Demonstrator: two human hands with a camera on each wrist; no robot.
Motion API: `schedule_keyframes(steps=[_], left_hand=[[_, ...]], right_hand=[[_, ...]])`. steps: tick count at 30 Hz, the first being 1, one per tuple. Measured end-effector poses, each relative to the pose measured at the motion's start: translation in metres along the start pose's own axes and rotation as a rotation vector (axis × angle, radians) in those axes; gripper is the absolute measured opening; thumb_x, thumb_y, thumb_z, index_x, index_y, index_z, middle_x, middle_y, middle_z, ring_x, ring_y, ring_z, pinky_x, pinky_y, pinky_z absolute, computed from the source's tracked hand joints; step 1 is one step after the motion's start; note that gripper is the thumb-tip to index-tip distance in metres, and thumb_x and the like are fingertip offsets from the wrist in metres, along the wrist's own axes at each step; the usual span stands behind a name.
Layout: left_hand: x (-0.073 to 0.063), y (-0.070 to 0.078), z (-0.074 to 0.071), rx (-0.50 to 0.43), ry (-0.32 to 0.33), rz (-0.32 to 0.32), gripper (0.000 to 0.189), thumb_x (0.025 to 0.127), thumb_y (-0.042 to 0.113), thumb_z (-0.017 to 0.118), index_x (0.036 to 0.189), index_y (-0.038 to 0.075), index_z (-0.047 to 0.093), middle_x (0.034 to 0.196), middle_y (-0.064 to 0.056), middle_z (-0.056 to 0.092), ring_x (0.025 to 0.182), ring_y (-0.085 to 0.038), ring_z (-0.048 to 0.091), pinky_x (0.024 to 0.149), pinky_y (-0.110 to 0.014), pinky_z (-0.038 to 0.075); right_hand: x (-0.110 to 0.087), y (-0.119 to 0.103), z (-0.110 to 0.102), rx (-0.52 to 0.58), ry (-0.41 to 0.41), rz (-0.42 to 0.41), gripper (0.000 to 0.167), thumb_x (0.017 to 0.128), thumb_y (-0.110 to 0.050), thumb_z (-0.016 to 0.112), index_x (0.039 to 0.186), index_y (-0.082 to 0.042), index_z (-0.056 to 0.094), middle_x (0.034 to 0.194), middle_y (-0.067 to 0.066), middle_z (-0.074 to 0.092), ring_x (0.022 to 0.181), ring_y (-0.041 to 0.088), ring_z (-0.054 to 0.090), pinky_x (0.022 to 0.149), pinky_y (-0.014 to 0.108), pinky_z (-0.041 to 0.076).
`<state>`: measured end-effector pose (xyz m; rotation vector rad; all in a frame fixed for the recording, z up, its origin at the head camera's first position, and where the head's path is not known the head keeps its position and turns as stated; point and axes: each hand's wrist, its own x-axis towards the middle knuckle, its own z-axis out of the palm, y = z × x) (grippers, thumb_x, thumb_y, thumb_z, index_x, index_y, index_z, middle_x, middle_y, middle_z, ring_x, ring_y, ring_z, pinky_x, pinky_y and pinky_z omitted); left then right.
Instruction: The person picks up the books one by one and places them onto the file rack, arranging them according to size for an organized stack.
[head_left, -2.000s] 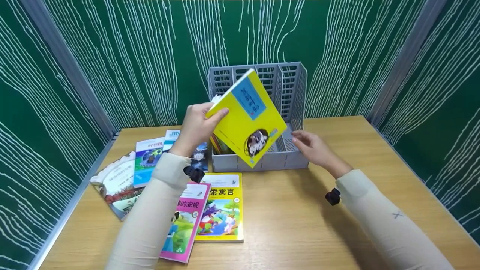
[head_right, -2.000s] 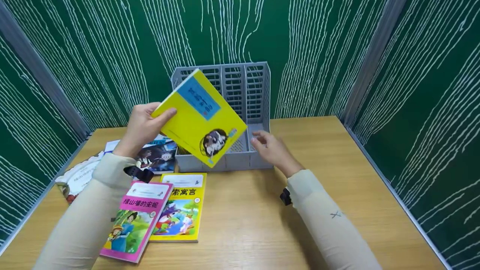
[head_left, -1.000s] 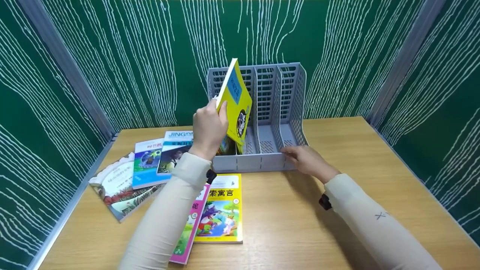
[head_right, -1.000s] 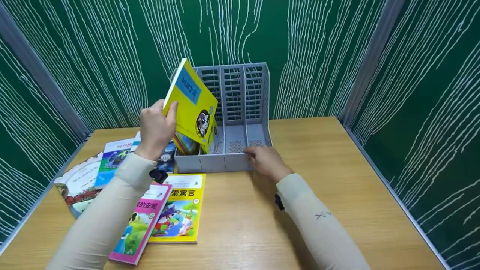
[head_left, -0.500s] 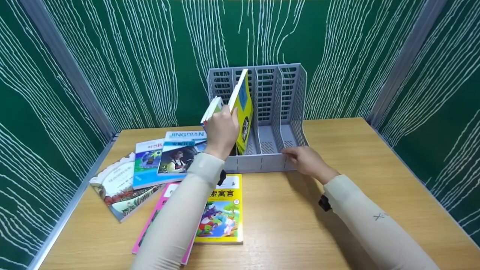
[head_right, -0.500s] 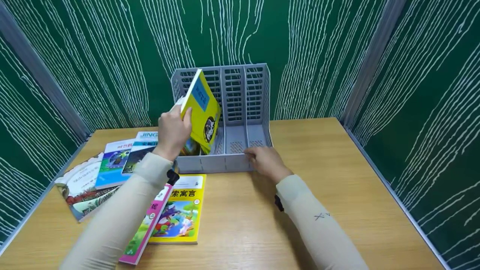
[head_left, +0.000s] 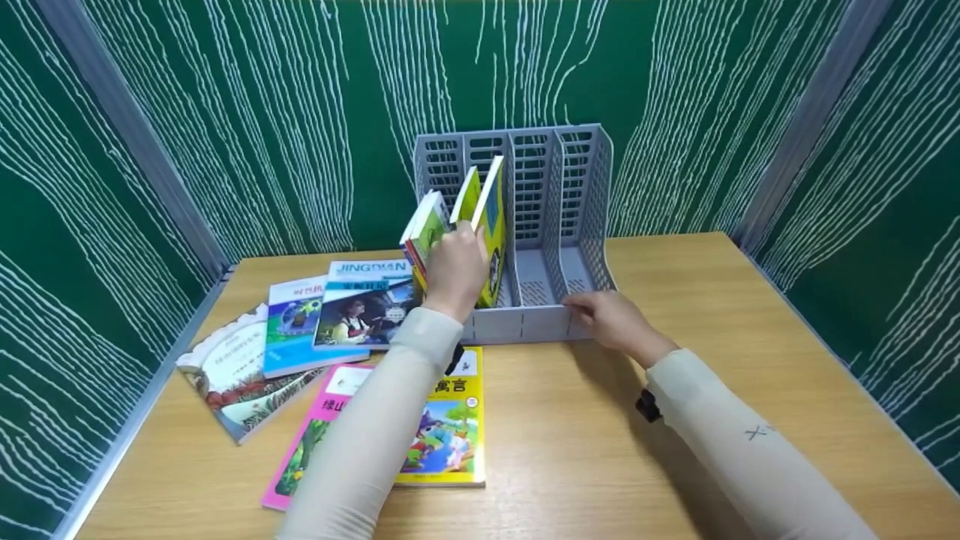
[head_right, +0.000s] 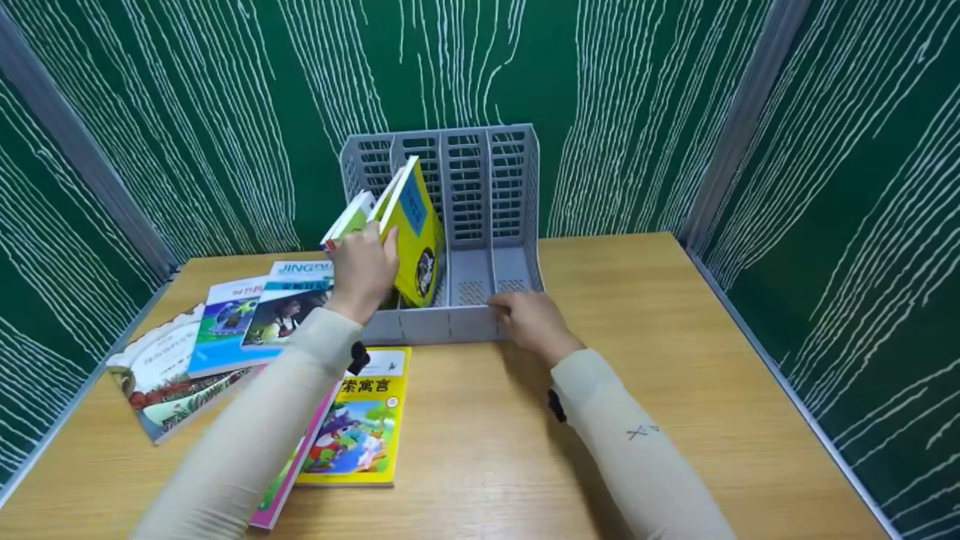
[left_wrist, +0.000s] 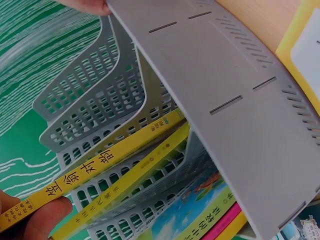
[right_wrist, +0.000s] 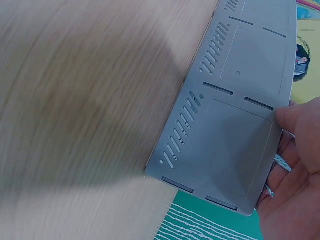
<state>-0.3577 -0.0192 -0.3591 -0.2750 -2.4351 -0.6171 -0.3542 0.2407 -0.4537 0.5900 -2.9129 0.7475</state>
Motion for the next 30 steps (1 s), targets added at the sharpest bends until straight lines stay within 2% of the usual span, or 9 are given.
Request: schedule_keyframes(steps=[3,9,15,18,20,24,27,30], left_hand=[[0.0,0.002,0.003,0.033,-0.009,0.002,0.034,0.116,0.021,0.052,0.106,-0.004,0.072,0.088,-0.019,0.079,0.071,-0.029,0.078,0.059,-0.034,0.064],[0.001,0.004,0.01,0.079,-0.031,-0.008,0.033,0.116,0.021,0.053,0.108,-0.004,0.073,0.089,-0.019,0.079,0.072,-0.03,0.079,0.059,-0.037,0.065],[0.002,0.006,0.013,0.106,-0.033,-0.001,0.027,0.114,0.021,0.056,0.112,-0.002,0.069,0.09,-0.018,0.078,0.072,-0.03,0.078,0.059,-0.038,0.064],[0.003,0.006,0.014,0.121,-0.001,0.048,0.018,0.111,0.014,0.059,0.119,-0.002,0.065,0.096,-0.017,0.077,0.072,-0.028,0.078,0.058,-0.036,0.064],[0.003,0.006,0.016,0.14,0.033,0.092,0.02,0.106,0.007,0.062,0.123,-0.002,0.063,0.102,-0.016,0.076,0.074,-0.027,0.078,0.06,-0.035,0.065],[0.004,0.003,0.018,0.224,0.087,0.189,0.031,0.1,0.003,0.068,0.131,-0.003,0.065,0.112,-0.016,0.073,0.093,-0.027,0.076,0.077,-0.034,0.067],[0.007,0.001,0.017,0.316,0.103,0.241,0.03,0.103,0.005,0.067,0.132,-0.001,0.07,0.116,-0.015,0.074,0.106,-0.028,0.071,0.088,-0.036,0.064],[0.012,0.001,0.014,0.375,0.094,0.259,0.028,0.108,0.008,0.062,0.132,0.002,0.073,0.119,-0.014,0.073,0.108,-0.028,0.068,0.087,-0.036,0.06]], right_hand=[[0.0,0.0,0.0,0.001,0.009,-0.01,0.031,0.107,-0.001,0.061,0.135,0.003,0.073,0.135,0.024,0.074,0.127,0.046,0.07,0.113,0.061,0.054],[0.0,0.0,0.002,-0.001,0.031,-0.034,0.029,0.107,-0.001,0.061,0.132,0.004,0.074,0.133,0.024,0.075,0.125,0.045,0.071,0.111,0.061,0.055],[0.0,0.0,0.001,0.009,0.024,-0.015,0.03,0.108,-0.002,0.06,0.134,0.003,0.074,0.135,0.024,0.075,0.128,0.045,0.07,0.113,0.061,0.054],[-0.001,0.0,0.0,0.014,0.018,-0.007,0.03,0.107,-0.002,0.06,0.134,0.003,0.073,0.135,0.024,0.074,0.128,0.045,0.07,0.113,0.061,0.053],[-0.001,0.0,0.0,0.009,0.018,-0.012,0.03,0.107,-0.002,0.06,0.134,0.003,0.073,0.135,0.024,0.074,0.127,0.045,0.07,0.113,0.061,0.054],[-0.001,0.0,0.0,0.001,0.028,-0.023,0.029,0.107,-0.003,0.061,0.133,0.003,0.074,0.133,0.024,0.075,0.126,0.045,0.071,0.112,0.061,0.054],[-0.001,0.0,0.0,0.002,0.027,-0.016,0.03,0.107,-0.002,0.062,0.133,0.003,0.074,0.134,0.024,0.075,0.126,0.046,0.071,0.113,0.061,0.054],[-0.001,-0.001,-0.001,0.004,0.019,-0.006,0.031,0.107,-0.002,0.061,0.135,0.003,0.073,0.136,0.024,0.074,0.128,0.046,0.07,0.114,0.061,0.053]])
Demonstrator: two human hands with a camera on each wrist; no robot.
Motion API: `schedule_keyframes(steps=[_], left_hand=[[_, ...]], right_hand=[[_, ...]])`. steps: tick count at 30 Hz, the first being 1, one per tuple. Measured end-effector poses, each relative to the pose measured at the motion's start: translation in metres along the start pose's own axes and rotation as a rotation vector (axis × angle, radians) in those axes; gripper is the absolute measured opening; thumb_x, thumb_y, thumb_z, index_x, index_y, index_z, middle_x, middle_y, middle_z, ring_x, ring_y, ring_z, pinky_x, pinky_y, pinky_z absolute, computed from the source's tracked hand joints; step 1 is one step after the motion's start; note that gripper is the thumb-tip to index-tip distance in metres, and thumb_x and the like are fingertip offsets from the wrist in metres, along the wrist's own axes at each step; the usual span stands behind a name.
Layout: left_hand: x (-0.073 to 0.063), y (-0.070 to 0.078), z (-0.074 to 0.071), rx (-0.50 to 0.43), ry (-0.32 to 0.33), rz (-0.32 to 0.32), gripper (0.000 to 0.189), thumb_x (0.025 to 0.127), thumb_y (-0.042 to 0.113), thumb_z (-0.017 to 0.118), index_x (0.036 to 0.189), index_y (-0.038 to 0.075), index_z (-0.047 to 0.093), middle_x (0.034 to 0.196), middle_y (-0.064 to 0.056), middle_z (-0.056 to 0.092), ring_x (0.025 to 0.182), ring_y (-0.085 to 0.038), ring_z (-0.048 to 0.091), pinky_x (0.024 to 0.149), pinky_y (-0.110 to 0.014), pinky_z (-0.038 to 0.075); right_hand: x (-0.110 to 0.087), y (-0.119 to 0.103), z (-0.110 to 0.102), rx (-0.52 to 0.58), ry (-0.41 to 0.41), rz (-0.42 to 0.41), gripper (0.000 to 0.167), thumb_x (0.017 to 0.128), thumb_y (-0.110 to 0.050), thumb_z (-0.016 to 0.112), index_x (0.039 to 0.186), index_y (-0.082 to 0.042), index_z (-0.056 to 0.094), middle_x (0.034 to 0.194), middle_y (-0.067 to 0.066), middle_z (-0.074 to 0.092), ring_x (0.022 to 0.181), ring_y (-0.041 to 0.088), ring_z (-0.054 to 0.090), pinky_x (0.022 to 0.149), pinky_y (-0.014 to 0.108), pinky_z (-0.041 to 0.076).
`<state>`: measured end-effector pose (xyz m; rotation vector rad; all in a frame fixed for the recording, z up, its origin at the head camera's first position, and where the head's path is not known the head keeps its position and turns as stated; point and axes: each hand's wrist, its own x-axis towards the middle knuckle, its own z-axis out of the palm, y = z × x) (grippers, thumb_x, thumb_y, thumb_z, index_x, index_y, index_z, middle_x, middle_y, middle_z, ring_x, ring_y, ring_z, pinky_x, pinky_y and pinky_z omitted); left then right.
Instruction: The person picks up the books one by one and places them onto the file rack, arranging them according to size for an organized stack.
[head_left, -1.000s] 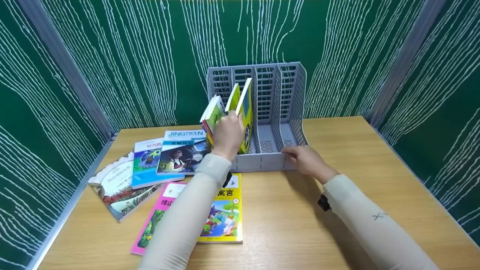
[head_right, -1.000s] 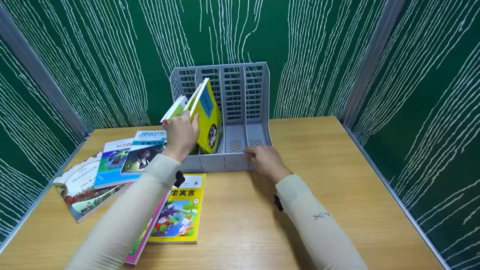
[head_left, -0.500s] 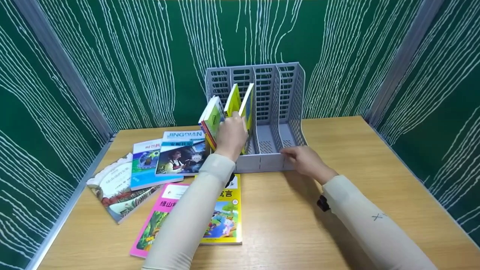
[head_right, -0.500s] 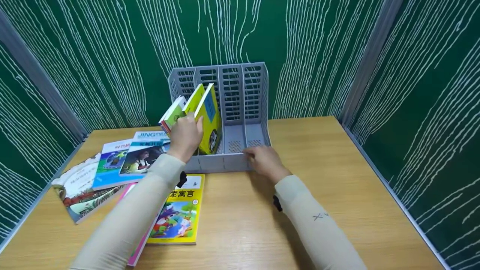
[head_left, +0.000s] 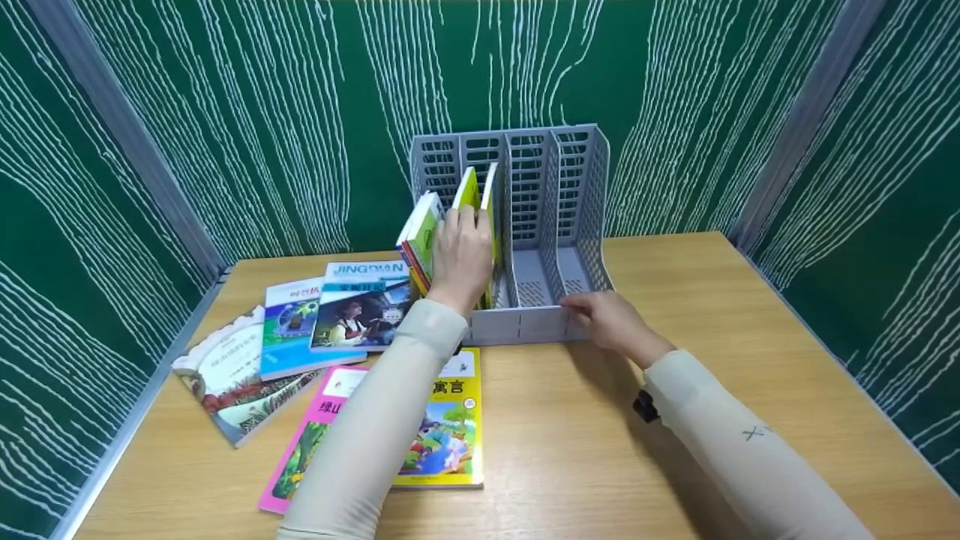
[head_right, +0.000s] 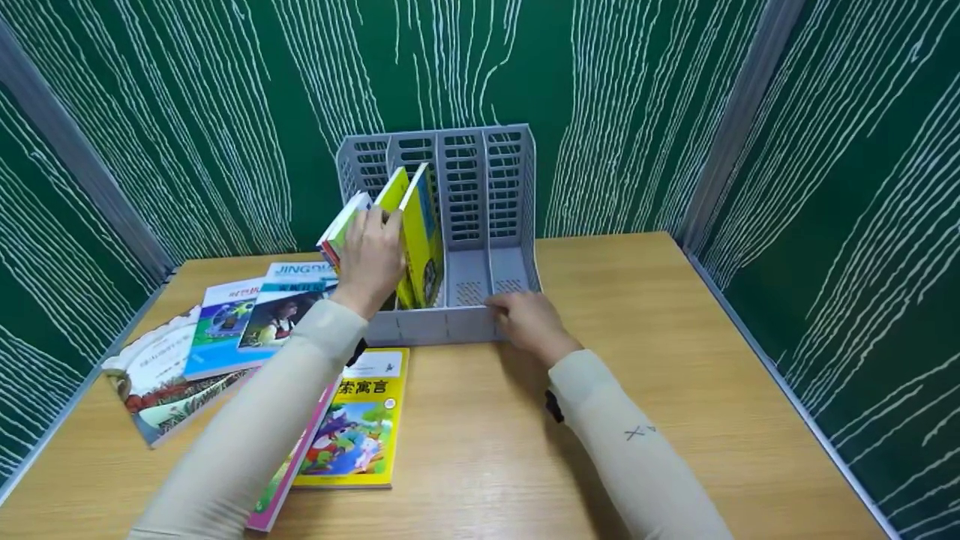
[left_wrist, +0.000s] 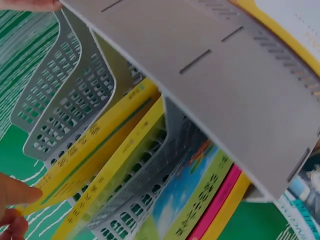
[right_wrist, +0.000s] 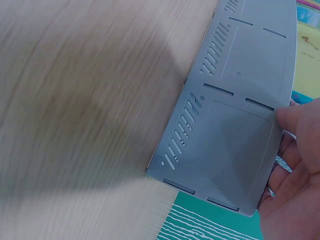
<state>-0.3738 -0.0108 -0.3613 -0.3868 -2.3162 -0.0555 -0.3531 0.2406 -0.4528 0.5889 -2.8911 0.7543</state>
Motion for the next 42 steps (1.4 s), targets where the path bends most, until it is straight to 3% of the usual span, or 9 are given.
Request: schedule_keyframes(steps=[6,13,22,27,33,42], left_hand=[[0.008,-0.008,-0.007,0.033,-0.062,-0.003,0.029,0.107,0.014,0.064,0.132,0.005,0.075,0.125,-0.014,0.068,0.111,-0.029,0.063,0.089,-0.038,0.056],[0.009,-0.02,-0.01,0.043,-0.152,-0.018,0.038,0.1,0.022,0.075,0.131,0.0,0.072,0.126,-0.014,0.064,0.116,-0.03,0.061,0.096,-0.043,0.057],[0.006,-0.032,-0.022,-0.047,-0.265,-0.046,0.046,0.106,0.025,0.069,0.147,0.006,0.063,0.138,-0.015,0.063,0.128,-0.031,0.058,0.109,-0.044,0.054],[0.0,-0.043,-0.03,-0.125,-0.267,-0.062,0.048,0.108,0.025,0.064,0.153,0.008,0.057,0.148,-0.017,0.062,0.131,-0.033,0.06,0.109,-0.046,0.055],[-0.011,-0.06,-0.043,-0.203,-0.257,-0.078,0.051,0.106,0.026,0.069,0.15,0.003,0.057,0.136,-0.018,0.065,0.119,-0.033,0.064,0.1,-0.046,0.058],[-0.038,-0.093,-0.057,-0.316,-0.385,-0.243,0.053,0.103,0.026,0.075,0.147,0.0,0.058,0.132,-0.018,0.064,0.123,-0.034,0.066,0.106,-0.05,0.061]], right_hand=[[0.004,0.0,0.0,0.011,-0.017,0.027,0.032,0.107,-0.003,0.061,0.137,0.002,0.072,0.139,0.023,0.073,0.131,0.045,0.068,0.115,0.06,0.052],[0.003,0.002,0.001,-0.021,0.016,-0.02,0.029,0.105,0.0,0.063,0.131,0.004,0.075,0.133,0.024,0.075,0.126,0.045,0.071,0.111,0.061,0.055],[0.003,0.003,0.002,0.0,0.004,-0.01,0.03,0.106,-0.002,0.063,0.134,0.003,0.073,0.135,0.024,0.074,0.128,0.047,0.07,0.114,0.061,0.053],[0.002,0.003,0.001,0.008,-0.001,0.007,0.031,0.108,-0.003,0.061,0.135,0.003,0.073,0.137,0.024,0.073,0.129,0.046,0.069,0.115,0.061,0.053],[0.003,0.002,0.001,0.018,-0.019,0.04,0.031,0.109,-0.004,0.059,0.137,0.001,0.072,0.14,0.024,0.072,0.132,0.045,0.068,0.115,0.061,0.052],[0.001,0.0,0.002,-0.017,0.015,0.006,0.03,0.107,-0.002,0.061,0.133,0.002,0.075,0.133,0.024,0.075,0.123,0.044,0.072,0.108,0.061,0.057]])
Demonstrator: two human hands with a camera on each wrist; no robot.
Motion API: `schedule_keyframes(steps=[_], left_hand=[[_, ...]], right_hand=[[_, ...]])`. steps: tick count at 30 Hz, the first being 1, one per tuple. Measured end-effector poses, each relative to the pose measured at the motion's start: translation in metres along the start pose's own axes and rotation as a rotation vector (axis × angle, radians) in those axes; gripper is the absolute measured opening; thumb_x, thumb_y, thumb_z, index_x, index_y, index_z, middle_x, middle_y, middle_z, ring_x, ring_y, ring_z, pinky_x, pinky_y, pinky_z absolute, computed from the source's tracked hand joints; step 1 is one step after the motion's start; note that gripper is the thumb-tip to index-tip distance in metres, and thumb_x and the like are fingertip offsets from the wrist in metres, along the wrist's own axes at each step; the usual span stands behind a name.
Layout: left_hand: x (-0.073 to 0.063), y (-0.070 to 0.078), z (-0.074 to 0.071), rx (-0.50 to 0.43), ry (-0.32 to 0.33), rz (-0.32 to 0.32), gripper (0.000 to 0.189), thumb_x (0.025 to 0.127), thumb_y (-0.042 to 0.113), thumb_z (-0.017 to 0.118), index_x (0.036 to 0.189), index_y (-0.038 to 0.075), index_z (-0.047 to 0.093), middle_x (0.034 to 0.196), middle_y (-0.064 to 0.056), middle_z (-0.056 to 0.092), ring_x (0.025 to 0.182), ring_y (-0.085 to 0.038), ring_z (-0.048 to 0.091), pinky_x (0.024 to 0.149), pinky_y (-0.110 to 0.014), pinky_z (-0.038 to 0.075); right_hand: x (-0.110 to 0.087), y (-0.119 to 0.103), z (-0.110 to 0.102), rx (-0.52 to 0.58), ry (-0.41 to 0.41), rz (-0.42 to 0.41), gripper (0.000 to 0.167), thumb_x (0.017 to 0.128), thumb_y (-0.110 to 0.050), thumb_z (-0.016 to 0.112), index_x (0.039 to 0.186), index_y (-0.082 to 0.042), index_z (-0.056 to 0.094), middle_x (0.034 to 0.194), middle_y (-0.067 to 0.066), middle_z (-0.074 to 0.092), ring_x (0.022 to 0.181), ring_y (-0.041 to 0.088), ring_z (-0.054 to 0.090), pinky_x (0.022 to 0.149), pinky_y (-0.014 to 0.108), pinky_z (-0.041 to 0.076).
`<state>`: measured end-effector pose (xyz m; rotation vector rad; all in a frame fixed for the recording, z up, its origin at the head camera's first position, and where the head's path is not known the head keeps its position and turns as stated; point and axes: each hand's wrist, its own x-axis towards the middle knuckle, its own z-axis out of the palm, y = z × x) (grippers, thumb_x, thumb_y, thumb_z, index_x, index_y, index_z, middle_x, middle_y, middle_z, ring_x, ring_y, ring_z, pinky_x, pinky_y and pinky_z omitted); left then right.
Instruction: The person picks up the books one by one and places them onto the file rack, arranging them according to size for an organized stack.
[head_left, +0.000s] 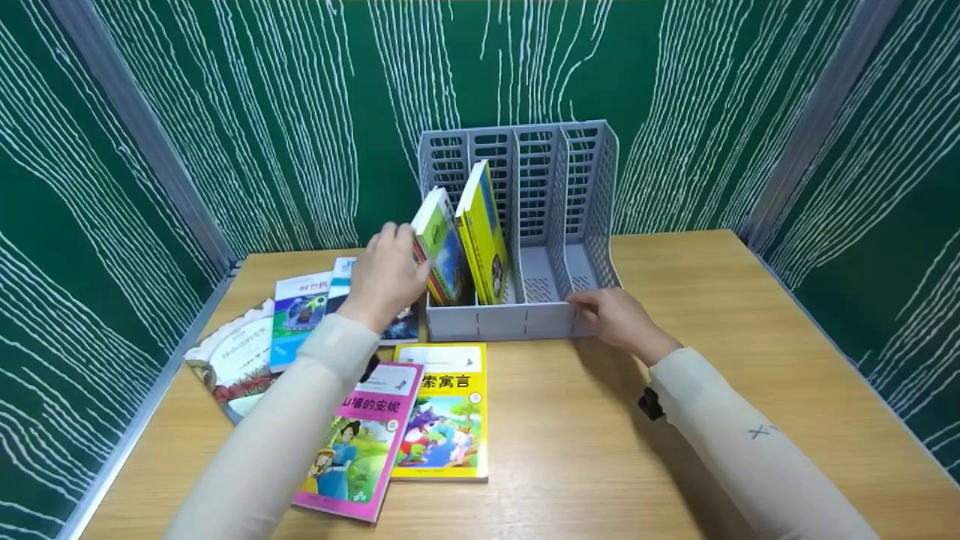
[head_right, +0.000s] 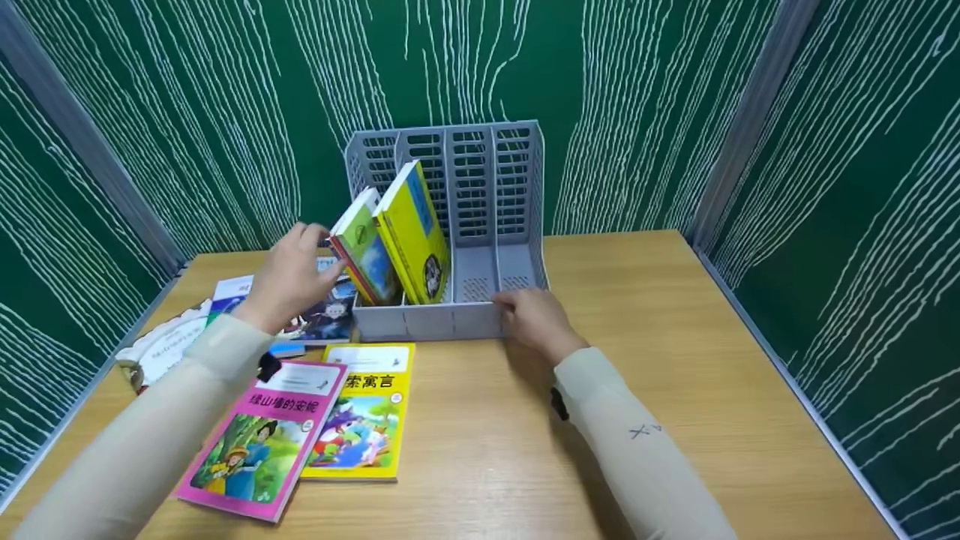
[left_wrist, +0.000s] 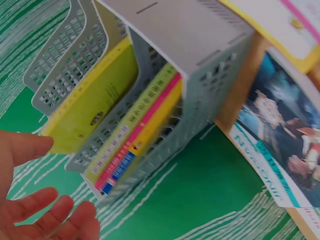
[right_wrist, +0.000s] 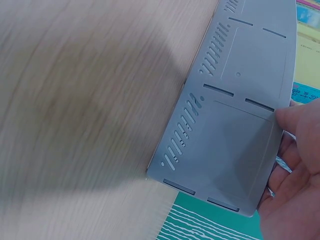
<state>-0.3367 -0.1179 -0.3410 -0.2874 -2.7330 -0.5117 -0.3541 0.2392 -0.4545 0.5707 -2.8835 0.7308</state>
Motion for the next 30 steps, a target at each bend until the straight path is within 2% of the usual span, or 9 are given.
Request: schedule_keyframes(steps=[4,7,10,16,20,25,28,30], left_hand=[[-0.011,-0.017,-0.002,0.0,-0.059,-0.059,0.062,0.104,0.029,0.075,0.152,-0.003,0.053,0.143,-0.023,0.06,0.132,-0.038,0.064,0.113,-0.054,0.057],[-0.02,-0.027,-0.003,0.005,-0.107,-0.094,0.073,0.104,0.031,0.074,0.159,-0.006,0.043,0.156,-0.028,0.052,0.142,-0.044,0.058,0.12,-0.058,0.05],[-0.032,-0.036,-0.003,0.003,-0.166,-0.136,0.082,0.104,0.032,0.075,0.163,-0.008,0.035,0.162,-0.031,0.046,0.147,-0.047,0.053,0.122,-0.059,0.047],[-0.052,-0.051,-0.003,0.021,-0.287,-0.2,0.091,0.103,0.036,0.075,0.166,-0.01,0.026,0.166,-0.034,0.04,0.15,-0.051,0.049,0.123,-0.062,0.044],[-0.065,-0.061,-0.001,0.024,-0.362,-0.211,0.091,0.102,0.036,0.076,0.165,-0.01,0.029,0.165,-0.034,0.043,0.15,-0.052,0.049,0.122,-0.064,0.044],[-0.083,-0.075,0.007,0.045,-0.421,-0.231,0.091,0.101,0.039,0.077,0.162,-0.013,0.035,0.16,-0.035,0.049,0.144,-0.052,0.055,0.118,-0.064,0.049],[-0.094,-0.083,0.011,0.049,-0.466,-0.26,0.087,0.1,0.041,0.078,0.159,-0.013,0.042,0.152,-0.034,0.058,0.127,-0.045,0.067,0.113,-0.061,0.055],[-0.102,-0.088,0.012,0.061,-0.497,-0.269,0.082,0.1,0.043,0.078,0.154,-0.012,0.049,0.144,-0.031,0.065,0.112,-0.037,0.071,0.109,-0.059,0.058]], right_hand=[[0.0,-0.001,-0.001,0.002,-0.009,0.022,0.03,0.108,-0.003,0.06,0.135,0.001,0.074,0.136,0.023,0.074,0.125,0.043,0.072,0.109,0.061,0.056],[0.001,-0.001,-0.001,0.014,-0.023,0.042,0.032,0.109,-0.004,0.06,0.137,0.001,0.073,0.139,0.023,0.073,0.13,0.044,0.069,0.113,0.061,0.054],[0.0,-0.001,0.0,0.019,-0.028,0.042,0.032,0.109,-0.004,0.06,0.138,0.001,0.072,0.14,0.024,0.072,0.131,0.045,0.068,0.114,0.061,0.053],[-0.001,0.0,-0.001,0.03,-0.028,0.033,0.031,0.109,-0.004,0.06,0.138,0.001,0.072,0.139,0.024,0.072,0.13,0.046,0.069,0.113,0.061,0.054],[-0.002,0.001,-0.001,0.029,-0.022,0.026,0.031,0.109,-0.005,0.06,0.137,0.002,0.072,0.138,0.024,0.073,0.129,0.046,0.069,0.113,0.061,0.054],[-0.002,0.001,0.0,0.031,-0.014,0.015,0.03,0.109,-0.005,0.06,0.135,0.002,0.073,0.136,0.024,0.074,0.127,0.046,0.07,0.112,0.061,0.055],[-0.001,0.0,-0.001,0.037,-0.021,0.023,0.03,0.109,-0.004,0.059,0.135,0.001,0.074,0.136,0.024,0.074,0.128,0.045,0.07,0.112,0.062,0.054],[0.0,0.0,0.0,0.04,-0.028,0.026,0.03,0.109,-0.003,0.059,0.135,0.001,0.074,0.136,0.023,0.074,0.129,0.045,0.069,0.113,0.062,0.054]])
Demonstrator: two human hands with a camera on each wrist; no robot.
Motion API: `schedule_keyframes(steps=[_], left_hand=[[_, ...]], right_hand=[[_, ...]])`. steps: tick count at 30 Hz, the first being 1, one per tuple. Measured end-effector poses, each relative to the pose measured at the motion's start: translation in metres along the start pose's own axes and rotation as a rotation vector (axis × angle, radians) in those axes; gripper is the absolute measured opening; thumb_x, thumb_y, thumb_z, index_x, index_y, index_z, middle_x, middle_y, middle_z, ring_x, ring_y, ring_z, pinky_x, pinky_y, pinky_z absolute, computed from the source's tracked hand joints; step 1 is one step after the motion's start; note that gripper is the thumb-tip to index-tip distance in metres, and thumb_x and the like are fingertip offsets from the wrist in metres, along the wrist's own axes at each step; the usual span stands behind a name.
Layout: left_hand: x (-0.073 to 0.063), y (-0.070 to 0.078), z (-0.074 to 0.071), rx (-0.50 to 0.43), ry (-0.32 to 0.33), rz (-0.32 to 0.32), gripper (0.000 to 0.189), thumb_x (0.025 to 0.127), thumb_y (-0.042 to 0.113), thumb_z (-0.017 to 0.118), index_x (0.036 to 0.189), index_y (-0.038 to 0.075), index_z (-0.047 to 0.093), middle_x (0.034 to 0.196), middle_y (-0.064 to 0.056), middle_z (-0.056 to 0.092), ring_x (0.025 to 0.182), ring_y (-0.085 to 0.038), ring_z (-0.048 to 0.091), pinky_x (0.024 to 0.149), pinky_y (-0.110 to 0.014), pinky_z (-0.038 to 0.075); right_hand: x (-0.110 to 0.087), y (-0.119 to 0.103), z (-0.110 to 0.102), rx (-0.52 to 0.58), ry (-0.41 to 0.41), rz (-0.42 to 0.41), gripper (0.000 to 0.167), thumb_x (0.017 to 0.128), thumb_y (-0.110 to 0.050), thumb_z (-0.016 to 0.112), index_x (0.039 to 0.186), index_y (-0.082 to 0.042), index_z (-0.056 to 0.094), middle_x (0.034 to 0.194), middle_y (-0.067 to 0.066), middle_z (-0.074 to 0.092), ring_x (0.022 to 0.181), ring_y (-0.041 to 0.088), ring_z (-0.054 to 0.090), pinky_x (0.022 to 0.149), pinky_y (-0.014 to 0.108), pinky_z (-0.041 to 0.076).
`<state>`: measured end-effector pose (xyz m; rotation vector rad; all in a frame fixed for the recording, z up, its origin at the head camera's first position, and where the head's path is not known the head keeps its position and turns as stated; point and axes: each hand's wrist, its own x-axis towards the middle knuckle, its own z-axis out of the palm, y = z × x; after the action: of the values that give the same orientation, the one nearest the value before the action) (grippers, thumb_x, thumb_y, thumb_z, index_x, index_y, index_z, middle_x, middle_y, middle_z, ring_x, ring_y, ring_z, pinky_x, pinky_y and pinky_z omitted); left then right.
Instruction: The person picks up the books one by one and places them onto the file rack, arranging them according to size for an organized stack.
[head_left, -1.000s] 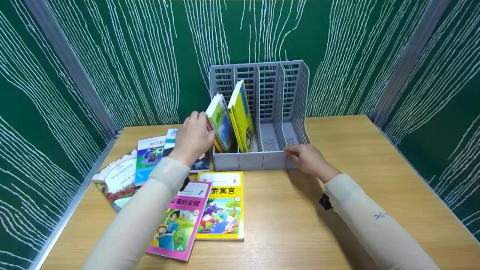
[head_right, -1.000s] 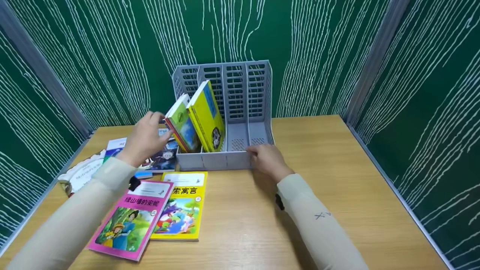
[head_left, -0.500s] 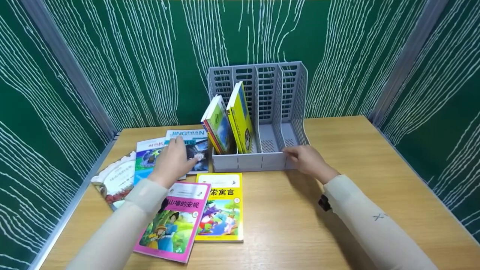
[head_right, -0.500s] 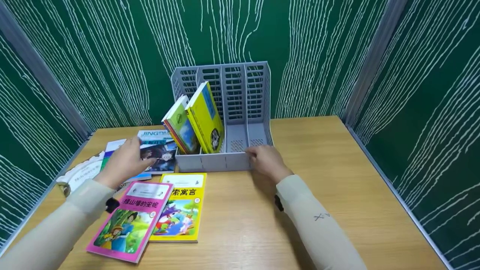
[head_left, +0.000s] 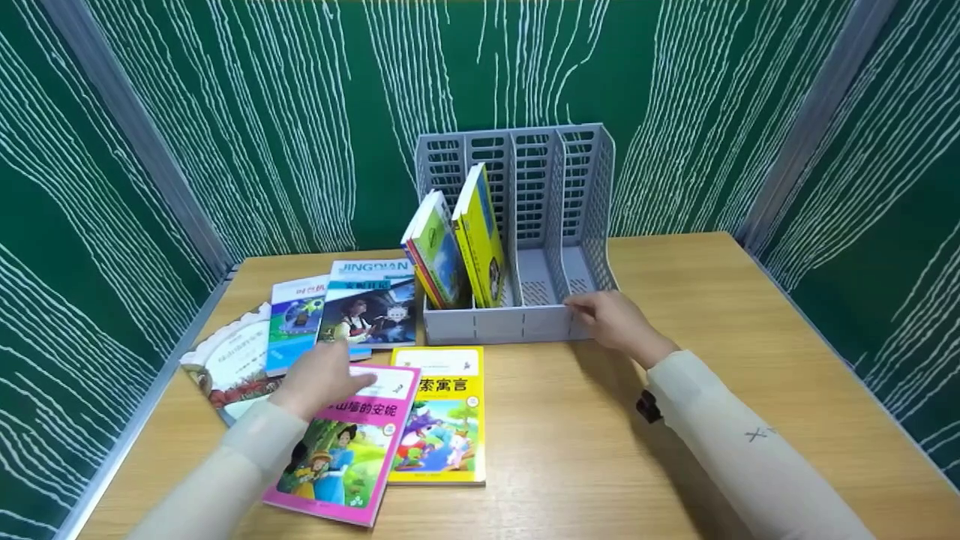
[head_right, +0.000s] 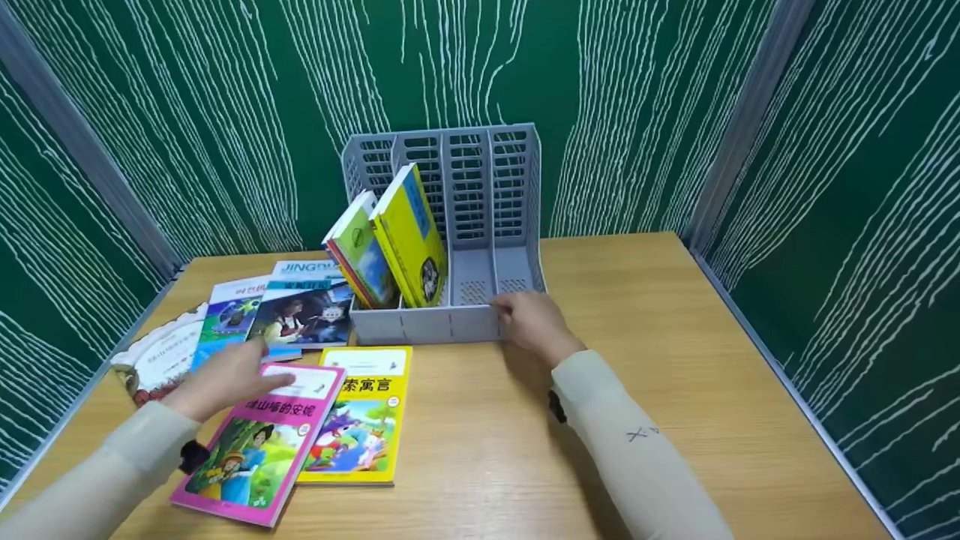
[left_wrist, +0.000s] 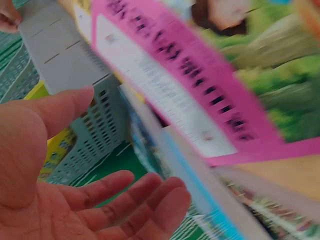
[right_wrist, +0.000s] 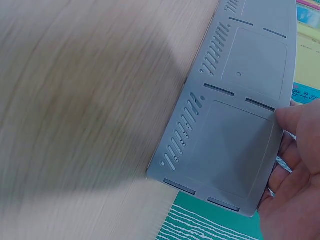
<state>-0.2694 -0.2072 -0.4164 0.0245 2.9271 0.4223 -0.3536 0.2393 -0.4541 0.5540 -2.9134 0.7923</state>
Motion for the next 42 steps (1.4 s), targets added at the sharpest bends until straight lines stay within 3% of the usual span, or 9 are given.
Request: schedule_keyframes(steps=[2,5,8,12,15,20,25,33,42], left_hand=[[-0.004,-0.006,0.005,0.004,-0.035,-0.017,0.073,0.1,0.044,0.079,0.145,-0.01,0.059,0.128,-0.026,0.072,0.099,-0.031,0.069,0.103,-0.056,0.06],[-0.009,-0.013,0.011,0.002,-0.064,-0.041,0.068,0.098,0.045,0.08,0.137,-0.009,0.065,0.121,-0.022,0.074,0.095,-0.029,0.066,0.101,-0.056,0.059],[-0.014,-0.019,0.018,-0.008,-0.091,-0.07,0.076,0.096,0.047,0.08,0.144,-0.008,0.06,0.132,-0.025,0.07,0.103,-0.032,0.066,0.107,-0.059,0.056],[-0.019,-0.024,0.022,-0.009,-0.144,-0.096,0.096,0.097,0.055,0.076,0.162,-0.006,0.041,0.154,-0.032,0.057,0.118,-0.038,0.064,0.115,-0.066,0.05],[-0.019,-0.026,0.021,-0.051,-0.19,-0.122,0.105,0.095,0.059,0.077,0.165,-0.007,0.034,0.156,-0.032,0.054,0.12,-0.038,0.063,0.116,-0.065,0.049],[-0.019,-0.028,0.019,-0.177,-0.238,-0.169,0.112,0.087,0.057,0.087,0.163,-0.008,0.034,0.156,-0.028,0.053,0.122,-0.037,0.06,0.116,-0.065,0.048],[-0.019,-0.031,0.021,-0.264,-0.229,-0.166,0.118,0.084,0.048,0.093,0.167,-0.003,0.027,0.159,-0.028,0.051,0.13,-0.039,0.058,0.12,-0.068,0.043],[-0.016,-0.037,0.026,-0.332,-0.18,-0.113,0.108,0.079,0.036,0.097,0.163,-0.001,0.038,0.153,-0.023,0.059,0.13,-0.037,0.061,0.12,-0.067,0.042],[-0.018,-0.033,0.026,-0.379,-0.192,-0.143,0.111,0.077,0.032,0.099,0.165,0.003,0.037,0.156,-0.025,0.055,0.136,-0.04,0.056,0.124,-0.068,0.037]], right_hand=[[0.0,-0.001,0.0,-0.002,-0.003,-0.003,0.03,0.109,-0.002,0.059,0.135,0.001,0.074,0.136,0.024,0.074,0.129,0.045,0.069,0.113,0.062,0.054],[-0.001,-0.002,0.0,-0.008,0.003,-0.015,0.03,0.108,-0.002,0.059,0.134,0.002,0.074,0.136,0.024,0.074,0.129,0.046,0.069,0.113,0.062,0.054],[-0.001,0.0,-0.001,-0.012,0.015,-0.031,0.03,0.107,-0.001,0.06,0.133,0.002,0.074,0.135,0.025,0.074,0.128,0.047,0.069,0.113,0.062,0.053],[-0.001,0.001,-0.001,-0.014,0.021,-0.039,0.03,0.107,-0.001,0.06,0.133,0.003,0.074,0.135,0.025,0.074,0.127,0.047,0.069,0.112,0.062,0.054],[-0.001,0.001,-0.002,-0.012,0.021,-0.035,0.03,0.107,-0.001,0.06,0.133,0.002,0.074,0.135,0.025,0.074,0.127,0.047,0.07,0.112,0.062,0.054],[-0.001,0.001,-0.001,-0.002,0.024,-0.033,0.03,0.107,-0.001,0.061,0.134,0.002,0.074,0.136,0.025,0.073,0.127,0.048,0.069,0.112,0.062,0.054],[-0.001,0.0,0.0,0.009,0.023,-0.027,0.031,0.107,-0.001,0.061,0.135,0.002,0.073,0.137,0.025,0.073,0.129,0.047,0.069,0.113,0.062,0.054],[-0.001,0.0,0.0,-0.01,0.04,-0.032,0.03,0.107,-0.002,0.061,0.134,0.003,0.074,0.134,0.024,0.075,0.126,0.045,0.071,0.111,0.061,0.055],[-0.001,-0.001,0.0,-0.007,0.007,0.0,0.032,0.109,-0.003,0.059,0.138,0.002,0.072,0.14,0.024,0.072,0.132,0.046,0.067,0.114,0.061,0.053]])
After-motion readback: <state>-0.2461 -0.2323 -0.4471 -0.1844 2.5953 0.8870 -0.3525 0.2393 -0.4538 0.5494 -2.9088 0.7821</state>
